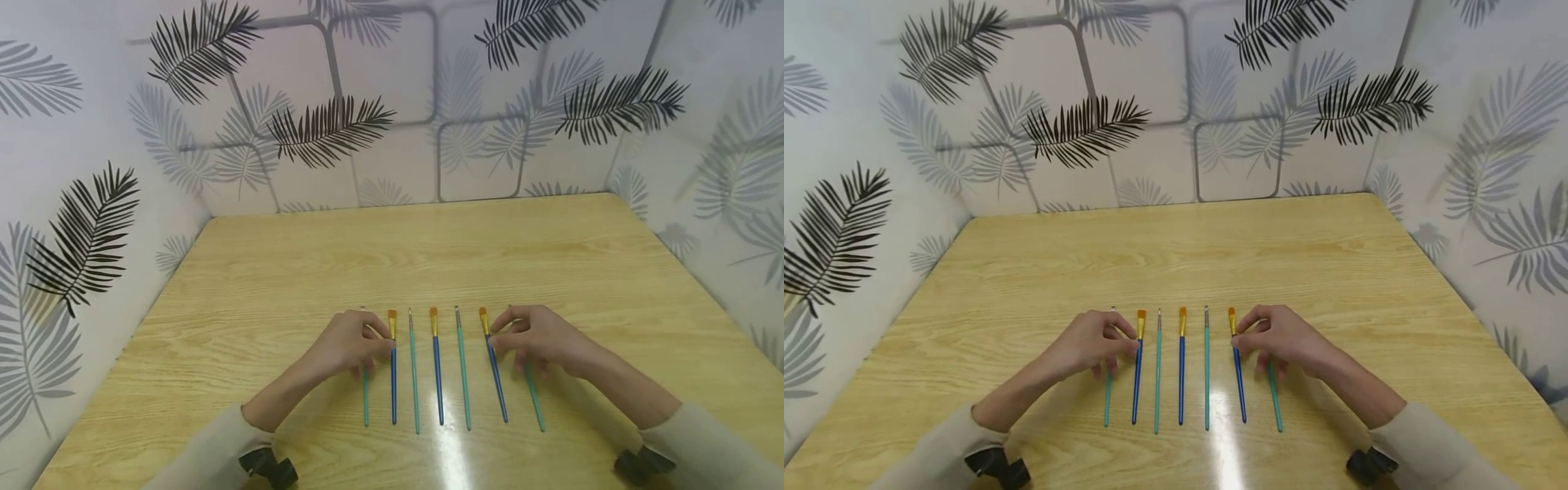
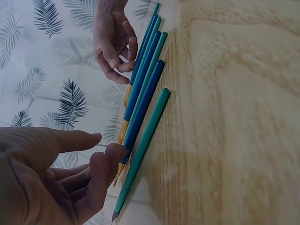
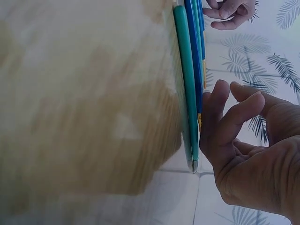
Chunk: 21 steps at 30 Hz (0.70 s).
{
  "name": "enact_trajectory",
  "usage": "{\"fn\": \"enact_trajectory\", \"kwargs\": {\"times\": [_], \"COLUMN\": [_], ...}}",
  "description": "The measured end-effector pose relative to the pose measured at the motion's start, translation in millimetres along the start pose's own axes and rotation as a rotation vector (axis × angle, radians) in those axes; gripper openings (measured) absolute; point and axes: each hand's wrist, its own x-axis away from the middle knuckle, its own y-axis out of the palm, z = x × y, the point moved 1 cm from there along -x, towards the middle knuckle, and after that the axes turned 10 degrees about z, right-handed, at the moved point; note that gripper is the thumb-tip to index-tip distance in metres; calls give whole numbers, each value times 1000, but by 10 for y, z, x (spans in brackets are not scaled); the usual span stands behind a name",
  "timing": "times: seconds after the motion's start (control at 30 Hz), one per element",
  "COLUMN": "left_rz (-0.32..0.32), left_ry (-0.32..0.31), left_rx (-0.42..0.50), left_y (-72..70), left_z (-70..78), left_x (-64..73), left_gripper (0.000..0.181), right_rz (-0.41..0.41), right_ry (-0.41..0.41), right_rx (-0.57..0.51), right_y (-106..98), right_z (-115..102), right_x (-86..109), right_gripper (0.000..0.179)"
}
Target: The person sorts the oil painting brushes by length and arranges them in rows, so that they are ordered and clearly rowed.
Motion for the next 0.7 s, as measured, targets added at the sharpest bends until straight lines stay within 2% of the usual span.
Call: {"fn": "enact_trajectory", "kwargs": {"times": [0.3,0.5,0.7], "left_rz": [19,16,0], "left_ry": [0,-1,-30], "left_rx": [-92,-110,-142], "left_y": [26,44,77], "left_z": [29,52,72], "left_x": [-21,-33,-52], "left_gripper": [14,14,14], "right_rz": [12,7,13], "right_ry": [23,36,46], "right_rx": [28,26,45], "right_y": [33,50,70], "right_z": [-27,-43,-57], "right_x": [2,4,-11], "right_gripper": [36,33,33]}}
